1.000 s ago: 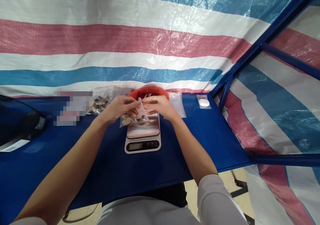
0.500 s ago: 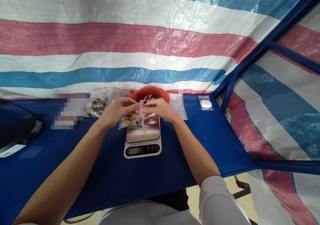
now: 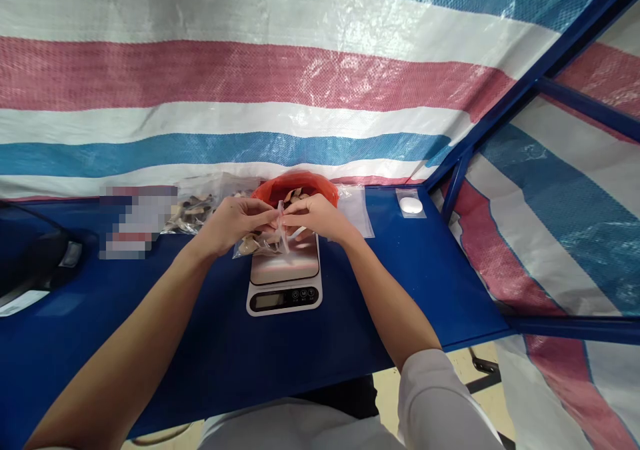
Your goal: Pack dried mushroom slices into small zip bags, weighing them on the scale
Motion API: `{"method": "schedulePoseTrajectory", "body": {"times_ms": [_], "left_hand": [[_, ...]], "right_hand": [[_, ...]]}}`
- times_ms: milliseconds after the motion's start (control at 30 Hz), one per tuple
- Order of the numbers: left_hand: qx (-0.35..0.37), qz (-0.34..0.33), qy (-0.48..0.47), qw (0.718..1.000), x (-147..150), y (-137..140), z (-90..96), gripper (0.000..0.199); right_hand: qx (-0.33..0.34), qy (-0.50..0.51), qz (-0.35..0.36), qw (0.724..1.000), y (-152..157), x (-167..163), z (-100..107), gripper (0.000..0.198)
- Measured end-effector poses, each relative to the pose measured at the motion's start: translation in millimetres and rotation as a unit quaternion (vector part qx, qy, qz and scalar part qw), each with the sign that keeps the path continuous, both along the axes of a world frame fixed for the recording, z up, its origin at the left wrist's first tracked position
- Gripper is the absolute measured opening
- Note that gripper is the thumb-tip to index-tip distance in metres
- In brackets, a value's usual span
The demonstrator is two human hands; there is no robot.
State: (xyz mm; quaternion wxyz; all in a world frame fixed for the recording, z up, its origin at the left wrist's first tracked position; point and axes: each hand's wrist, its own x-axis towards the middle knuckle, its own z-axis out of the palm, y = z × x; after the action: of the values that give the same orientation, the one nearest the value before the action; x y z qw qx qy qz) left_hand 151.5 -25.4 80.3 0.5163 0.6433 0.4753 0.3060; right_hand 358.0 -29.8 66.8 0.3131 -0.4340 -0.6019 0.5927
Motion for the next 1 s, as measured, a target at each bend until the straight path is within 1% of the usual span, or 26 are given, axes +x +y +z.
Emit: {"method": "schedulePoseTrajectory", "body": {"times_ms": [200, 333, 433, 500, 667, 867, 1000], "left_hand": [[0.025, -0.006, 0.045, 0.999, -0.7, 1.5, -1.6, 0.034], [0.031, -0.009, 0.057, 0.998, -3.8, 4.2, -4.9, 0.031], [0.054, 0.002, 0.089, 0.995, -10.0, 6.4, -3.2, 0.032], [0.075, 0.006, 0.119, 0.990, -13.9, 7.3, -0.2, 0.032], [0.120, 0.012, 0.178, 0.977, -12.0, 3.7, 7.3, 0.031], [0.135, 0.024, 0.200, 0.970, 2.8, -4.9, 9.3, 0.039], [0.137, 0.021, 0.190, 0.972, 5.9, -6.0, 6.4, 0.035]], "right_hand": [[0.011, -0.004, -0.023, 1.000, 0.4, -4.0, -2.2, 0.012], [0.012, -0.012, -0.058, 0.998, 1.5, -3.9, -2.1, 0.007], [0.003, -0.019, -0.096, 0.995, 2.6, -0.6, 0.3, 0.009], [0.006, -0.030, -0.107, 0.994, 2.8, 1.6, 2.3, 0.012], [0.027, -0.056, -0.097, 0.993, 0.5, -0.1, 6.4, 0.010], [0.048, -0.067, -0.077, 0.994, -3.9, -4.9, 9.5, 0.010], [0.045, -0.067, -0.068, 0.994, -6.4, -6.0, 9.6, 0.009]]}}
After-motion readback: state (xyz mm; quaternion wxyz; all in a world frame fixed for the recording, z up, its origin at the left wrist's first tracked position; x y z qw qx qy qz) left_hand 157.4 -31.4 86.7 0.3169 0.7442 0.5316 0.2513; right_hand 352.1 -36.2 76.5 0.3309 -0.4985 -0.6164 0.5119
